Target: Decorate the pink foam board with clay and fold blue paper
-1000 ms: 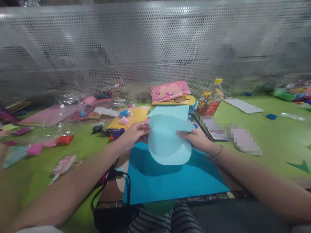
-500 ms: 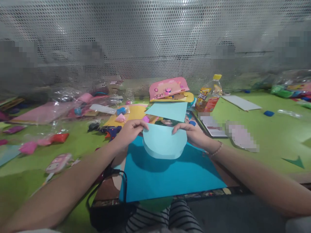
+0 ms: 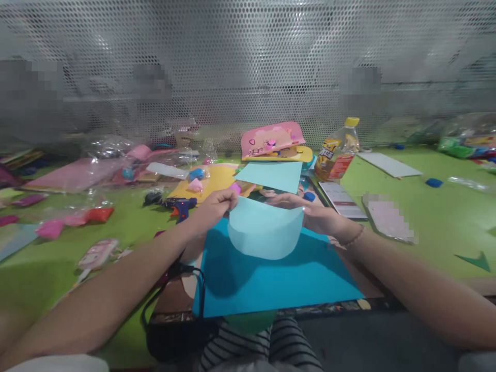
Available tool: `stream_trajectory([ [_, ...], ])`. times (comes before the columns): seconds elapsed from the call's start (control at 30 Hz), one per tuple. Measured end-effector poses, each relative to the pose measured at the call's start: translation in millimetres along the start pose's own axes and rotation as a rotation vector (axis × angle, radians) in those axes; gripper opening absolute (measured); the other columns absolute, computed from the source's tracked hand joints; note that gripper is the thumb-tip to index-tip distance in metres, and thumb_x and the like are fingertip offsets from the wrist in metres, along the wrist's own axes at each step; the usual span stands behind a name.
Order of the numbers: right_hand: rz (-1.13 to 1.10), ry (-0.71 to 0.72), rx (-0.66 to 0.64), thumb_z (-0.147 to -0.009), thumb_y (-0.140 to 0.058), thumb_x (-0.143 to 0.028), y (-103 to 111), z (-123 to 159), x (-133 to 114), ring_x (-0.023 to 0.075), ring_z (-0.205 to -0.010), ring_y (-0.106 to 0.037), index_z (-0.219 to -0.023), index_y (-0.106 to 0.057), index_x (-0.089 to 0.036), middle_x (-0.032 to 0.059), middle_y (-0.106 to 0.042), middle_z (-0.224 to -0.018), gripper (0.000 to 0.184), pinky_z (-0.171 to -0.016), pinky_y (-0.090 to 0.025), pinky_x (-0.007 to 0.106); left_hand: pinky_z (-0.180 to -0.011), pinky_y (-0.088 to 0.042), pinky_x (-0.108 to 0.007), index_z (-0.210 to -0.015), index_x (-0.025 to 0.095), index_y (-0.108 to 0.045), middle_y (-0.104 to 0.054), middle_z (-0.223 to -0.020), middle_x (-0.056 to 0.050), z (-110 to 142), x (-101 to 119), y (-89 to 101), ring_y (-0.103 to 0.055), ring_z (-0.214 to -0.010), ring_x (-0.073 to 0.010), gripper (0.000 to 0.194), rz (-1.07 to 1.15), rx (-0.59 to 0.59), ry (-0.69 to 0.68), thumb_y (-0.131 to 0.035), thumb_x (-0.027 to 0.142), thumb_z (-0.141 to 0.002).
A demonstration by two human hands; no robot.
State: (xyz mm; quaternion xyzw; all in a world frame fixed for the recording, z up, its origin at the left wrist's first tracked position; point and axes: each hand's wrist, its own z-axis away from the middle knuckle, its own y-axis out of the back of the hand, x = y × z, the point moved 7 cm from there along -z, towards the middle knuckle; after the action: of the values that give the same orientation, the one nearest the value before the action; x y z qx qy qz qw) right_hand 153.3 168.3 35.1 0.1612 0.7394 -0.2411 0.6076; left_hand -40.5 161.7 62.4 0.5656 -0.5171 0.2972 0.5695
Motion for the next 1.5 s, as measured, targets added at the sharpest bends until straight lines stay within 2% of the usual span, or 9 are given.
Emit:
stream_trajectory([
  [0.13,-0.183,-0.176,-0.143,-0.066,-0.063,-0.069,-13,6,11,0.0332,-0.131,-0.036,-0.146,-0.022,-0.028,0.0097,-0.03,-0.149,0.099,-0.102,-0.035,0.047,-0.048,-0.021,-0.022,-0.056,0.017,-0.039,-0.033,-0.053,0.005,1,4,-3.3,-0.028,-0.049,-0.0082,0.007,-0.015,-0.058,-0.038,-0.041,0.014,-0.062],
  [0.2,-0.156,-0.256,-0.164,-0.065,-0.06,-0.074,-16,8,18,0.0328,-0.127,-0.041,-0.148,-0.011,-0.03,0.0111,-0.032,-0.147,0.106,-0.099,-0.039,0.046,-0.05,-0.022,-0.023,-0.055,0.017,-0.04,-0.033,-0.053,0.005,2,6,-5.9,-0.028,-0.05,-0.0086,0.008,-0.022,-0.098,-0.049,-0.041,0.013,-0.063],
  [0.4,0.08,-0.381,0.018,-0.082,-0.062,-0.047,-21,0,34,0.0229,-0.112,-0.056,-0.136,-0.043,-0.024,0.0086,-0.053,-0.131,0.063,-0.089,-0.049,0.034,-0.055,-0.027,-0.023,-0.053,0.016,-0.046,-0.04,-0.056,0.003,2,2,-15.0,-0.036,-0.056,-0.0103,0.014,-0.029,-0.192,-0.027,-0.047,0.011,-0.066],
  [0.57,0.181,-0.362,0.1,-0.081,-0.065,-0.033,-24,-9,39,0.0161,-0.082,-0.063,-0.114,-0.06,-0.018,0.0051,-0.065,-0.101,0.037,-0.069,-0.052,0.026,-0.055,-0.034,-0.02,-0.072,0.017,-0.049,-0.046,-0.068,0.003,-3,-10,-9.2,-0.043,-0.059,-0.0086,0.004,0.119,-0.059,0.073,-0.053,0.018,-0.072],
  [0.7,0.085,-0.274,0.264,-0.078,-0.067,-0.027,-11,-11,36,0.0159,-0.08,-0.063,-0.114,-0.057,-0.018,0.0044,-0.065,-0.099,0.039,-0.067,-0.052,0.027,-0.057,-0.046,-0.023,-0.092,0.02,-0.044,-0.054,-0.084,0.001,-2,-14,-7.9,-0.055,-0.066,-0.0107,0.023,0.285,0.008,0.16,-0.054,0.036,-0.079],
  [0.87,-0.031,-0.192,0.366,-0.076,-0.068,-0.026,-4,-13,32,0.0181,-0.085,-0.064,-0.116,-0.054,-0.018,0.0071,-0.065,-0.105,0.043,-0.074,-0.053,0.031,-0.067,-0.055,-0.031,-0.098,0.014,-0.055,-0.063,-0.095,-0.008,4,-14,-22.8,-0.063,-0.082,-0.0192,0.044,0.243,-0.134,0.244,-0.072,0.044,-0.069],
  [1.17,-0.037,-0.182,0.39,-0.074,-0.071,-0.032,-9,-12,24,0.0158,-0.083,-0.061,-0.106,-0.058,-0.02,0.0045,-0.063,-0.102,0.036,-0.072,-0.052,0.029,-0.057,-0.054,-0.028,-0.079,0.013,-0.059,-0.063,-0.07,-0.002,0,-19,-16.9,-0.063,-0.064,-0.0164,0.031,0.055,-0.115,0.223,-0.069,0.042,-0.07],
  [1.33,0.101,-0.162,0.44,-0.076,-0.069,-0.037,4,-10,22,0.0105,-0.075,-0.053,-0.087,-0.062,-0.019,0.0008,-0.059,-0.088,0.022,-0.063,-0.044,0.023,-0.056,-0.052,-0.026,-0.077,0.014,-0.06,-0.061,-0.066,0.0,-1,-17,-12.3,-0.06,-0.061,-0.014,0.025,0.016,-0.123,0.187,-0.066,0.038,-0.072],
  [1.5,0.185,-0.138,0.433,-0.076,-0.068,-0.041,11,-11,22,0.0092,-0.066,-0.048,-0.078,-0.061,-0.016,-0.0009,-0.053,-0.075,0.026,-0.058,-0.041,0.023,-0.055,-0.049,-0.025,-0.075,0.014,-0.06,-0.06,-0.066,0.0,0,-11,-13.0,-0.058,-0.059,-0.0133,0.022,-0.004,-0.14,0.146,-0.066,0.035,-0.073],
])
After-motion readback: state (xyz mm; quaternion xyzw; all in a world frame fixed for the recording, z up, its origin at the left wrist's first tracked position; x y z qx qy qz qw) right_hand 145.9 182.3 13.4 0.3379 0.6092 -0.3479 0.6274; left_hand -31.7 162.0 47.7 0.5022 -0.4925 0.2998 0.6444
